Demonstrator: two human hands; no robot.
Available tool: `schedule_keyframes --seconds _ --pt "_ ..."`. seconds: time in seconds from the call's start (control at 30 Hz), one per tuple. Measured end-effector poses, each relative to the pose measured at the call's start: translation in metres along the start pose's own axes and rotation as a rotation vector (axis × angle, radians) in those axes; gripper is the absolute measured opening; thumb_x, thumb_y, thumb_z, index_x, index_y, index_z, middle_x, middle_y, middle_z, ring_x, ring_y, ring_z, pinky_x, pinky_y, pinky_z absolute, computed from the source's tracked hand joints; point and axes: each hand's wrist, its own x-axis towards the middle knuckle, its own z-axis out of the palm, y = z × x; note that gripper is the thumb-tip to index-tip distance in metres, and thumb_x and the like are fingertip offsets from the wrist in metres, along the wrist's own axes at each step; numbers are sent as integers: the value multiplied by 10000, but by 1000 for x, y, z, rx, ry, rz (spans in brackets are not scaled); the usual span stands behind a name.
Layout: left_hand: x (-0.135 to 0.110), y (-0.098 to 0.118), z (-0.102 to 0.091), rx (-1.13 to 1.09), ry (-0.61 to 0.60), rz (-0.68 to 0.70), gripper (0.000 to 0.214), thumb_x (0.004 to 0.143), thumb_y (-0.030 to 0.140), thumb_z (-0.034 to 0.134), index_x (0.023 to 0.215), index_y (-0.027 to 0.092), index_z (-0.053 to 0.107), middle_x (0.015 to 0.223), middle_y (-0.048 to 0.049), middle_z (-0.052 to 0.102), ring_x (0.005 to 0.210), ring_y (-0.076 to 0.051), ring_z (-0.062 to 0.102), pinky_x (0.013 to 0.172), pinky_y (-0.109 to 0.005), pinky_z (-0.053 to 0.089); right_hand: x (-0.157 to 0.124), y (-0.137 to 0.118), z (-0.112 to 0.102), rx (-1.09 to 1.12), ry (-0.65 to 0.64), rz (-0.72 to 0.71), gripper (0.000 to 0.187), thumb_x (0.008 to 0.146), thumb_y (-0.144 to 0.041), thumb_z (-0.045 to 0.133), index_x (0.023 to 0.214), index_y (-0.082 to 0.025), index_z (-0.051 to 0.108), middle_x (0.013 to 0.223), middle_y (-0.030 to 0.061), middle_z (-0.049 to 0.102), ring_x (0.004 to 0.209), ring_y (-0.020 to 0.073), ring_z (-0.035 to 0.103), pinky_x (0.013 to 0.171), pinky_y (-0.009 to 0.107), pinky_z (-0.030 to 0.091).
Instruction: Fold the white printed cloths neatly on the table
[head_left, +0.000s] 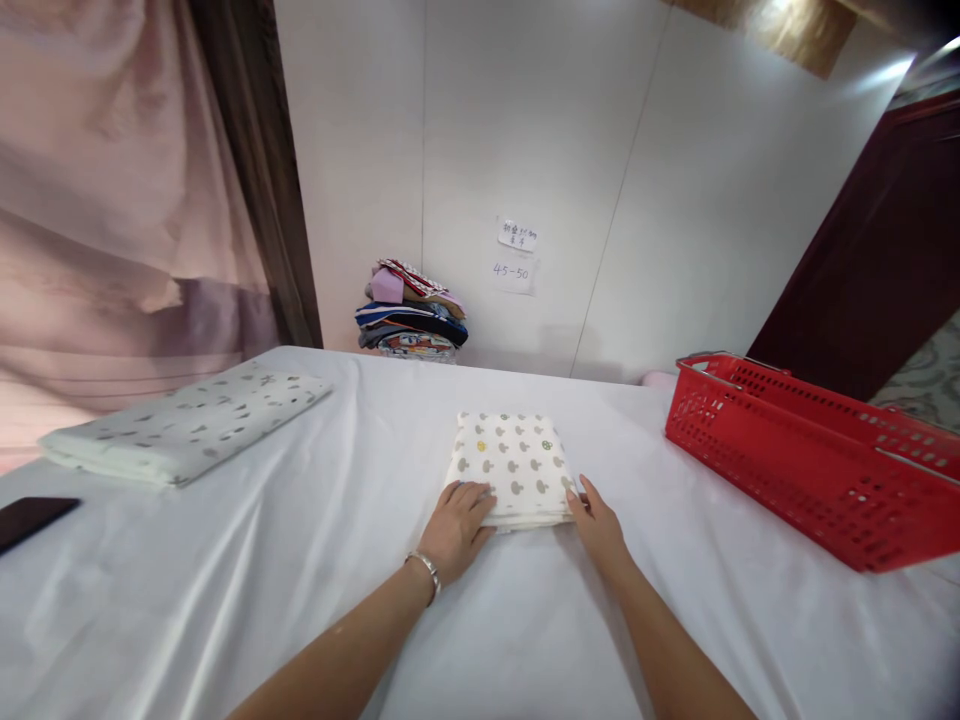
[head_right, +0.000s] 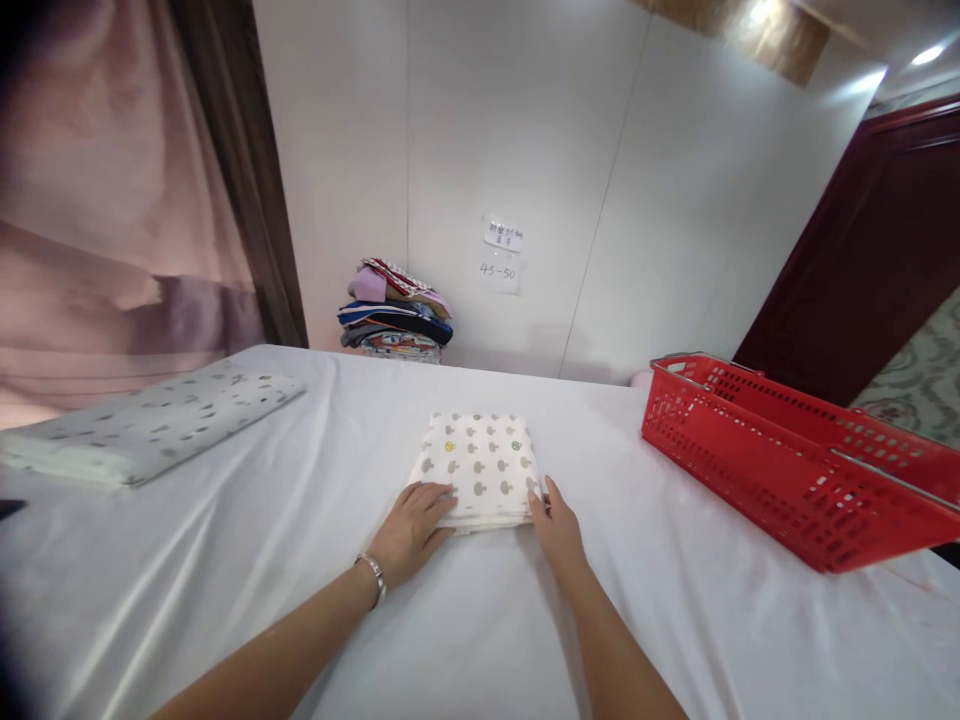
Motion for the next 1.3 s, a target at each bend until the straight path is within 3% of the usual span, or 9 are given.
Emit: schedule_keyframes --seconds 0.27,0.47,0.53,0.67,0.83,1.03,1.3 --pt "3 6 3 14 19 59 185 813 163 483 975 201 563 947 -59 557 900 -210 467 838 -373 387 4 -6 -1 -132 -45 18 674 794 -514 398 1368 -167 337 1251 107 519 1104 246 509 916 367 390" --pt "2 6 7 24 80 103 127 811 125 477 882 183 564 886 -52 556 843 -205 471 780 -366 400 7 6 3 -54 6 13 659 777 -495 461 1347 -176 370 1043 70 609 855 208 594 780 339 459" --pt "1 6 7 16 114 123 141 812 117 473 900 186 559 897 -51 559 849 -204 478 768 -360 403 6 10 4 -55 81 -87 620 791 -473 459 1335 -185 384 1066 72 597 848 206 586 762 348 470" --pt "1 5 7 10 144 118 177 800 131 513 961 193 552 932 -55 569 880 -210 497 766 -362 411 1 9 0 -131 277 -457 471 829 -367 452 1269 -198 458 1223 99 509 1117 245 458 909 410 413" --pt "3 3 8 15 154 135 133 854 177 465 924 186 577 894 -57 586 851 -201 506 756 -356 416 -4 2 -5 -162 240 -789 287 815 -200 457 1064 -220 598 1033 71 607 984 216 528 862 401 434" --pt "4 2 9 -1 164 132 183 889 195 411 922 180 590 883 -57 596 853 -194 510 759 -348 413 -3 4 -2 -205 127 -848 259 766 -153 495 979 -218 628 978 54 632 926 206 550 827 383 433" --pt "5 4 9 -19 128 110 201 885 288 445 1004 202 582 972 -57 590 905 -208 502 778 -368 405 -7 0 -4 -234 110 -859 227 780 -182 510 972 -211 627 987 60 623 930 202 547 836 368 410"
